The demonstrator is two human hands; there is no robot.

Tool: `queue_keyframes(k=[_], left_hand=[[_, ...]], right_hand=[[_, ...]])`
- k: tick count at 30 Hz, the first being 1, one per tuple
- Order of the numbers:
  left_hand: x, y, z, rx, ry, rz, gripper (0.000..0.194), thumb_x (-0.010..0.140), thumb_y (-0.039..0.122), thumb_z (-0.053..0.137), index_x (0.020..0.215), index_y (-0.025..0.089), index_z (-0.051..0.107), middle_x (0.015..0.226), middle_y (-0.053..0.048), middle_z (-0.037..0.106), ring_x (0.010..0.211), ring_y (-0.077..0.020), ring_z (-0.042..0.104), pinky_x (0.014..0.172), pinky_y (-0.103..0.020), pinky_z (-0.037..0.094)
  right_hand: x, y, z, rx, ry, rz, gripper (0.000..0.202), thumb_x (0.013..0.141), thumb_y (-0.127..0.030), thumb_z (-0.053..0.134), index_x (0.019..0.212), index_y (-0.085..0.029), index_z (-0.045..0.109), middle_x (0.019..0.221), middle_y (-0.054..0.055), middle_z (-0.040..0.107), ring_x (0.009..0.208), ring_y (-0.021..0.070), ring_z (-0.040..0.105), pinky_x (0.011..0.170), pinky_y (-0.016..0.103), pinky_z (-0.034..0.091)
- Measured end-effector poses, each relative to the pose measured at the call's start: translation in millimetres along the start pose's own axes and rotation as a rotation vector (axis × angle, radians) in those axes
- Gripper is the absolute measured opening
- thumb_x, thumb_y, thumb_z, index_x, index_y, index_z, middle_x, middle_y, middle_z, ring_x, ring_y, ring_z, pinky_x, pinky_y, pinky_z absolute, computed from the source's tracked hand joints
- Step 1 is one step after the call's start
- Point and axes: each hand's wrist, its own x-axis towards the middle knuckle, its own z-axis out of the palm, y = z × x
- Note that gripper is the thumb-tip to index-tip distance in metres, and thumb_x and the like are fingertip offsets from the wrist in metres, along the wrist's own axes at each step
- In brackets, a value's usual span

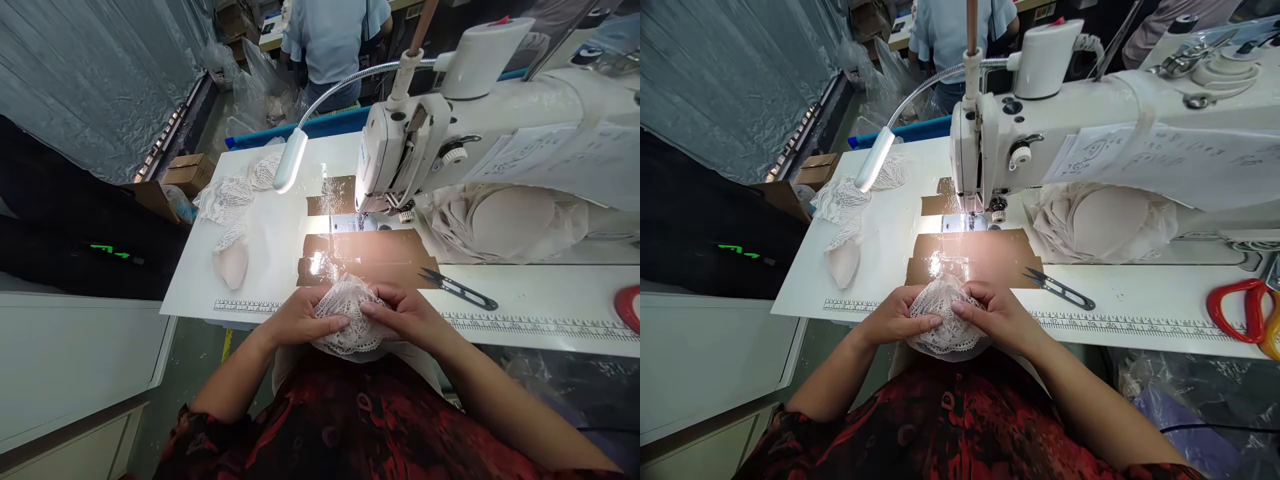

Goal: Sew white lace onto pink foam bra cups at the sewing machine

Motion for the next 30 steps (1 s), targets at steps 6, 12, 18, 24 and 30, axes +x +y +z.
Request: queue_keyframes(k=[6,12,18,24,30], left_hand=[[0,-19,4.3,-0.759,0.208,0.058,0.062,0.068,0.052,0.073,0.118,0.018,0.058,0.116,-0.009,0.063,0.101,-0.0220,0.061,0.085,-0.032,0.050],[27,-19,41.9,-0.799,0.257,0.012,0.053,0.065,0.019,0.075,0.116,0.016,0.060,0.107,-0.008,0.067,0.101,-0.0230,0.062,0.089,-0.033,0.049],[12,-31,24.5,-0.608,0.094,0.010,0.019,0.067,0.017,0.075,0.062,0.013,0.057,0.052,0.002,0.054,0.046,-0.0062,0.048,0.050,-0.020,0.039],[-21,11,-13.9,0.143,0.111,0.293,0.034,0.071,0.028,0.076,0.102,0.019,0.063,0.107,-0.009,0.064,0.094,-0.0192,0.060,0.084,-0.032,0.047],[-2,20,-10.0,0.482,0.154,0.186,0.041,0.078,0.037,0.070,0.113,0.018,0.060,0.102,-0.006,0.063,0.089,-0.0182,0.059,0.079,-0.029,0.048]], right_hand=[[6,1,-4,0.059,0.267,-0.165,0.024,0.081,-0.043,0.065,0.078,-0.020,0.070,0.075,0.002,0.063,0.068,0.0160,0.054,0.062,0.028,0.044],[21,-7,13,-0.066,0.288,-0.258,0.026,0.077,-0.039,0.069,0.061,-0.020,0.064,0.067,0.001,0.059,0.066,0.0151,0.054,0.062,0.027,0.045],[24,-6,3,0.457,0.472,-0.162,0.027,0.061,-0.038,0.082,0.062,-0.021,0.061,0.063,-0.003,0.063,0.057,0.0115,0.055,0.058,0.026,0.048],[16,-14,1,0.111,0.127,-0.139,0.018,0.069,-0.032,0.078,0.073,-0.019,0.066,0.070,-0.001,0.065,0.063,0.0125,0.059,0.057,0.024,0.048],[16,-17,19,-0.173,0.037,-0.276,0.015,0.081,-0.033,0.066,0.074,-0.020,0.067,0.075,0.001,0.066,0.067,0.0140,0.060,0.062,0.026,0.048]])
